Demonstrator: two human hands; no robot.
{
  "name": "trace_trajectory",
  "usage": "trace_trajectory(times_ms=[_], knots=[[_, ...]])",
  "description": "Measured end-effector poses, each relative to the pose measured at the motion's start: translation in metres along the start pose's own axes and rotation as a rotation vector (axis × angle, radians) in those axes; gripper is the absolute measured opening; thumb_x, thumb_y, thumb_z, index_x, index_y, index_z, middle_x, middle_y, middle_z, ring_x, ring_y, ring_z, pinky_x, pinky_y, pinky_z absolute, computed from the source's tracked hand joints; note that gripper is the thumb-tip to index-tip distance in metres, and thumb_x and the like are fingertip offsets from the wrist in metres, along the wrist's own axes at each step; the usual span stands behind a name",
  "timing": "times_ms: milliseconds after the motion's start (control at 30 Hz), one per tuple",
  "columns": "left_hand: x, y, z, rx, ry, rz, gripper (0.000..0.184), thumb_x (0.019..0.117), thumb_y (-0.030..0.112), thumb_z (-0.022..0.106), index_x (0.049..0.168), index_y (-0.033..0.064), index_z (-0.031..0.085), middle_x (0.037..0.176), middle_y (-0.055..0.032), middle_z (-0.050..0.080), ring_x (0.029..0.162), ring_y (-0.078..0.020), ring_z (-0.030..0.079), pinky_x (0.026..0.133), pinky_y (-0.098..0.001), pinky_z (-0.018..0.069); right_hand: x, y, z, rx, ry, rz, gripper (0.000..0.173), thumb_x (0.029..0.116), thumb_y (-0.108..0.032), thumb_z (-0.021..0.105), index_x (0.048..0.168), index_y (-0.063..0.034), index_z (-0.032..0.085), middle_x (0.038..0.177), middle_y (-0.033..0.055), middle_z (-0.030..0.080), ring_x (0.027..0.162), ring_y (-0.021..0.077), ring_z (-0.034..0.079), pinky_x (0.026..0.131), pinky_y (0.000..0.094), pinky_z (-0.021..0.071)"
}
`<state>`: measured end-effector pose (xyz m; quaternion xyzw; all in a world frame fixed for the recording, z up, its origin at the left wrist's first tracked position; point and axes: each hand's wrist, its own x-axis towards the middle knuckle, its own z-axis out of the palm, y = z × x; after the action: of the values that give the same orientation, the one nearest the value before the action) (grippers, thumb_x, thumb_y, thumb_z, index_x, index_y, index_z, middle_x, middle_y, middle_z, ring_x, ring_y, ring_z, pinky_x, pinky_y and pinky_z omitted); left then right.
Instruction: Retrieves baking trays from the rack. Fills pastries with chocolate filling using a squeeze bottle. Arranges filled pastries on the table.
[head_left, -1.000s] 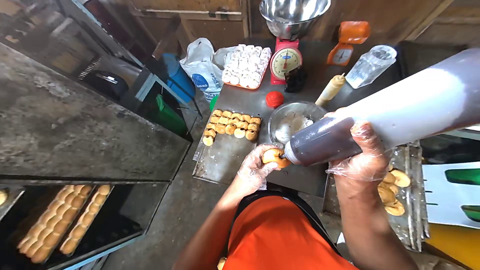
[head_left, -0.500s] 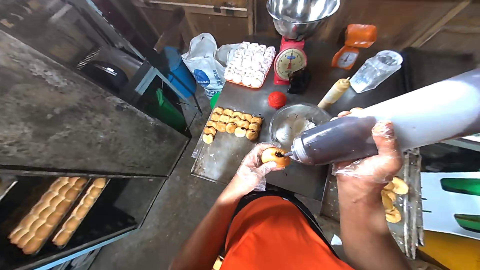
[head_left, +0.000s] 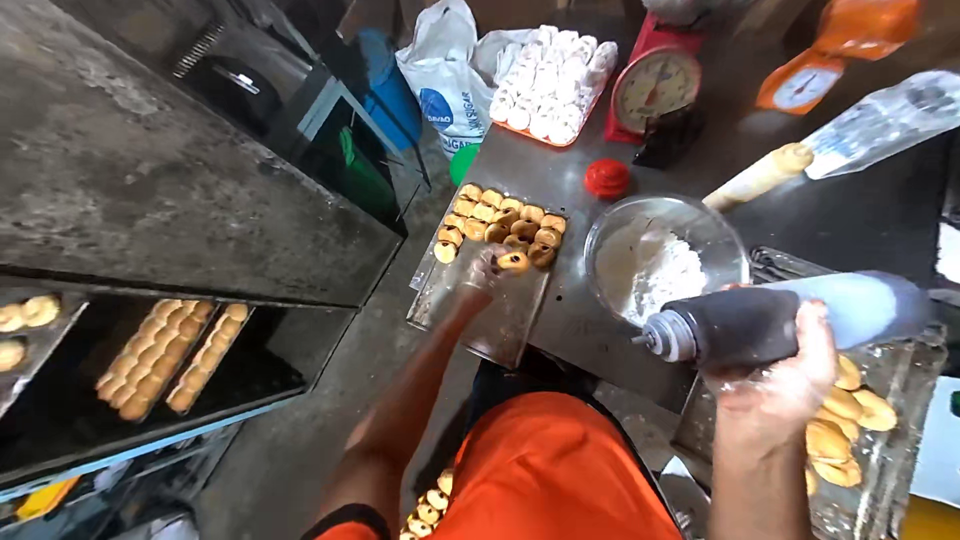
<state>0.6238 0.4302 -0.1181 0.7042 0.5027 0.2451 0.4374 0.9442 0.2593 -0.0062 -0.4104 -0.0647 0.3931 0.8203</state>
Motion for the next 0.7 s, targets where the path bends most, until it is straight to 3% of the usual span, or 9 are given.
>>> trace_trajectory(times_ms=[67, 167, 267, 367, 433, 500, 567, 633, 700], knots=[[0.034, -0.038, -0.021, 0.335, 0.046, -0.049, 0.035, 0.0885, 0.016, 0.077, 0.122, 0.0158, 0.070, 0.122, -0.0083, 0.070, 0.113, -0.0256, 0.067, 0.099, -0.0526, 0.0536, 0.000, 0.006, -0.013, -0.023, 0.003, -0.025, 0.038, 0.1082, -0.036, 0.038, 0.121, -0.0065, 0.059, 0.110, 0.0132, 0.070, 0.104, 0.0258, 0.069, 0.092, 0.0499, 0.0580], [0.080, -0.081, -0.043, 0.600, -0.020, -0.237, 0.047, 0.0775, 0.017, 0.081, 0.121, 0.0291, 0.071, 0.120, -0.0052, 0.071, 0.115, -0.0310, 0.066, 0.096, -0.0626, 0.0521, -0.003, 0.009, -0.032, -0.069, -0.007, -0.045, 0.040, 0.1072, -0.040, 0.037, 0.122, -0.0090, 0.059, 0.113, 0.0112, 0.070, 0.109, 0.0243, 0.068, 0.096, 0.0483, 0.0560], [0.101, -0.104, -0.050, 0.646, -0.089, -0.287, 0.044, 0.0780, 0.024, 0.083, 0.120, 0.0297, 0.072, 0.118, -0.0074, 0.072, 0.115, -0.0347, 0.065, 0.096, -0.0654, 0.0503, -0.010, 0.005, -0.041, -0.129, 0.036, -0.070, 0.042, 0.1058, -0.044, 0.038, 0.121, -0.0115, 0.060, 0.113, 0.0092, 0.070, 0.110, 0.0232, 0.067, 0.097, 0.0461, 0.0550], [0.104, -0.101, -0.048, 0.659, -0.113, -0.304, 0.040, 0.0805, 0.026, 0.081, 0.119, 0.0269, 0.072, 0.120, -0.0092, 0.071, 0.117, -0.0350, 0.064, 0.097, -0.0643, 0.0502, -0.017, -0.003, -0.048, -0.171, 0.119, -0.108, 0.045, 0.1069, -0.045, 0.034, 0.122, -0.0109, 0.059, 0.112, 0.0089, 0.070, 0.109, 0.0232, 0.067, 0.098, 0.0461, 0.0545], [0.104, -0.102, -0.045, 0.684, -0.100, -0.268, 0.036, 0.0843, 0.028, 0.079, 0.120, 0.0245, 0.072, 0.121, -0.0092, 0.071, 0.121, -0.0344, 0.062, 0.102, -0.0623, 0.0482, -0.021, -0.012, -0.054, -0.184, 0.141, -0.138, 0.045, 0.1073, -0.045, 0.032, 0.120, -0.0107, 0.059, 0.110, 0.0081, 0.070, 0.107, 0.0220, 0.068, 0.097, 0.0453, 0.0550], [0.105, -0.117, -0.040, 0.744, -0.037, -0.223, 0.038, 0.0833, 0.035, 0.079, 0.120, 0.0292, 0.073, 0.129, -0.0082, 0.068, 0.127, -0.0356, 0.057, 0.105, -0.0616, 0.0447, -0.020, -0.022, -0.066, -0.199, 0.125, -0.170, 0.046, 0.1067, -0.045, 0.034, 0.120, -0.0099, 0.060, 0.112, 0.0094, 0.070, 0.109, 0.0234, 0.067, 0.099, 0.0467, 0.0538], [0.103, -0.127, -0.037, 0.788, 0.024, -0.206, 0.043, 0.0800, 0.035, 0.082, 0.122, 0.0309, 0.073, 0.135, -0.0138, 0.063, 0.128, -0.0423, 0.053, 0.101, -0.0670, 0.0441, -0.018, -0.035, -0.079, -0.195, 0.100, -0.175, 0.045, 0.1061, -0.047, 0.036, 0.121, -0.0115, 0.060, 0.113, 0.0085, 0.070, 0.110, 0.0230, 0.066, 0.100, 0.0462, 0.0535], [0.093, -0.116, -0.036, 0.782, 0.029, -0.221, 0.045, 0.0811, 0.029, 0.084, 0.124, 0.0239, 0.070, 0.136, -0.0209, 0.059, 0.124, -0.0482, 0.054, 0.098, -0.0717, 0.0442, -0.016, -0.051, -0.092, -0.118, 0.063, -0.162, 0.045, 0.1048, -0.049, 0.041, 0.121, -0.0129, 0.062, 0.115, 0.0081, 0.070, 0.111, 0.0230, 0.067, 0.099, 0.0457, 0.0550], [0.090, -0.095, -0.027, 0.826, 0.046, -0.310, 0.051, 0.0801, 0.032, 0.085, 0.127, 0.0210, 0.067, 0.133, -0.0246, 0.060, 0.120, -0.0496, 0.057, 0.093, -0.0727, 0.0471, -0.016, -0.068, -0.103, -0.010, 0.076, -0.181, 0.045, 0.1051, -0.048, 0.041, 0.120, -0.0105, 0.061, 0.114, 0.0109, 0.070, 0.108, 0.0251, 0.068, 0.095, 0.0475, 0.0569]])
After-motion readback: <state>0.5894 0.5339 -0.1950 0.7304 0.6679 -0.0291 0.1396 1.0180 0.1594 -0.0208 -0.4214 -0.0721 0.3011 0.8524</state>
